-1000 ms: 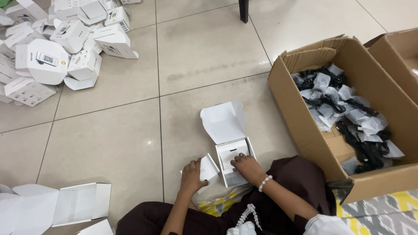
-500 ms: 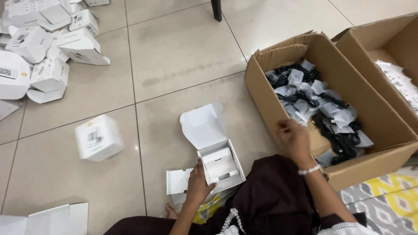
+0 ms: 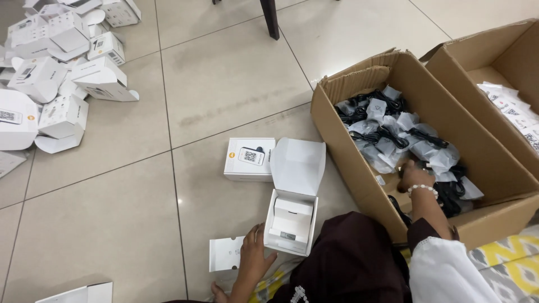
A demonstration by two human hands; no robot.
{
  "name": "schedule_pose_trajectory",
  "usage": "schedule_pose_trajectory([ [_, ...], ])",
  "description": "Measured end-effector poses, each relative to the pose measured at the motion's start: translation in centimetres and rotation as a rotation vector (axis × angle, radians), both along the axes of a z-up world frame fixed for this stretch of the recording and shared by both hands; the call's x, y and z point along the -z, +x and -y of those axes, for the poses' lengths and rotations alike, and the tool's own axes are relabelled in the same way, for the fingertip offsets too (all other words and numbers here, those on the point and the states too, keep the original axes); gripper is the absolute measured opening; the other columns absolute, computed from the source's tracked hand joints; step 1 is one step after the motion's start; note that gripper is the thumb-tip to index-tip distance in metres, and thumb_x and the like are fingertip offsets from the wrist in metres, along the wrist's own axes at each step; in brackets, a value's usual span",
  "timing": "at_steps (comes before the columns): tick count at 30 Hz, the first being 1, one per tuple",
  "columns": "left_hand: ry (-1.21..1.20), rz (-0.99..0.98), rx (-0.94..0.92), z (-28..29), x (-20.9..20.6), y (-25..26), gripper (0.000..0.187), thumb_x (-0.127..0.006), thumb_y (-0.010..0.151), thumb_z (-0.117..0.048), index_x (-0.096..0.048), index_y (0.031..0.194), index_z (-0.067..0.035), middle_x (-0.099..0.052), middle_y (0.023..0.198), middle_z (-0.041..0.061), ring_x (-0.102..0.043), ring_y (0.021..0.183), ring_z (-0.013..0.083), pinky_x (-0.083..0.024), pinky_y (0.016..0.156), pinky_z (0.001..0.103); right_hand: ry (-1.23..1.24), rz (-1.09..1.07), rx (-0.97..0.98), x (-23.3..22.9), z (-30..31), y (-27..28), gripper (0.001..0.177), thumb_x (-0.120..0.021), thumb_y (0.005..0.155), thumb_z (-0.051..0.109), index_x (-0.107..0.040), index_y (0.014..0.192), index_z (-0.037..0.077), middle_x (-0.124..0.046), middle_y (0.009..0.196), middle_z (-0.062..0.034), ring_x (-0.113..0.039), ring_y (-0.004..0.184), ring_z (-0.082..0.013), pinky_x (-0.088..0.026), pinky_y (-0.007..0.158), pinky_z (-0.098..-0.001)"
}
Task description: The person packs items, including small electronics and cables, into boxes.
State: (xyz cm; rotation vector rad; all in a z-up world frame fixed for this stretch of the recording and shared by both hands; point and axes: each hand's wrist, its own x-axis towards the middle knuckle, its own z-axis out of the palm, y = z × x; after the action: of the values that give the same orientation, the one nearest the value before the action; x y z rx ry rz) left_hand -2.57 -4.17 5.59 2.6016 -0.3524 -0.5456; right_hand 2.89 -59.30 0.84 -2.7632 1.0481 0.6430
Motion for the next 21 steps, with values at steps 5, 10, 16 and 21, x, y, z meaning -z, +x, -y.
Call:
schedule_pose_trajectory([
  [5,-0.041,0.101,0.067,2.0,-2.6,-0.1,0.073,-0.088,0.074,-0.022,-0.053,0.137,-0.011,-0.030,0.158,0.019,-0.032,0.143,0.0400,-0.028,0.117,0.052,0.240,0.125,0.058,0.9,-0.3,0.7,0.083,-0.085,0.076,0.037,-0.046,0.139,0.001,-0.072,0.112,-0.0284,-0.072,0.104,-0.0406,-0.058,0.088,-0.0460],
  [10,-0.076,0.177,0.002,0.9,-1.7,-1.0,0.026,-0.086,0.075,-0.025,-0.073,0.083,-0.004,-0.050,0.149,0.014,-0.046,0.139,0.0276,-0.019,0.124,0.054,0.332,0.427,0.161,-1.4,-1.0,0.6,0.055,-0.076,0.082,0.028,-0.063,0.129,0.004,-0.076,0.089,-0.0180,-0.078,0.077,-0.0308,-0.060,0.075,-0.0390],
  [16,-0.018,0.222,-0.130,-1.3,-1.4,-3.5,0.032,-0.086,0.075,-0.034,-0.075,0.089,-0.007,-0.057,0.142,0.018,-0.044,0.138,0.0297,0.003,0.122,0.063,0.331,1.143,0.170,-10.3,-8.4,-1.0,0.058,-0.072,0.088,0.008,-0.051,0.142,0.000,-0.067,0.094,-0.0147,-0.066,0.084,-0.0246,-0.055,0.077,-0.0386],
  [21,-0.025,0.293,-0.243,-1.4,-1.0,-4.5,0.028,-0.088,0.072,-0.029,-0.074,0.085,-0.008,-0.057,0.142,0.020,-0.040,0.141,0.0331,0.005,0.121,0.065,1.115,1.138,-0.144,-8.3,-18.1,-1.9,0.043,-0.067,0.098,0.003,-0.052,0.139,-0.001,-0.064,0.106,-0.0083,-0.062,0.097,-0.0167,-0.054,0.088,-0.0307],
])
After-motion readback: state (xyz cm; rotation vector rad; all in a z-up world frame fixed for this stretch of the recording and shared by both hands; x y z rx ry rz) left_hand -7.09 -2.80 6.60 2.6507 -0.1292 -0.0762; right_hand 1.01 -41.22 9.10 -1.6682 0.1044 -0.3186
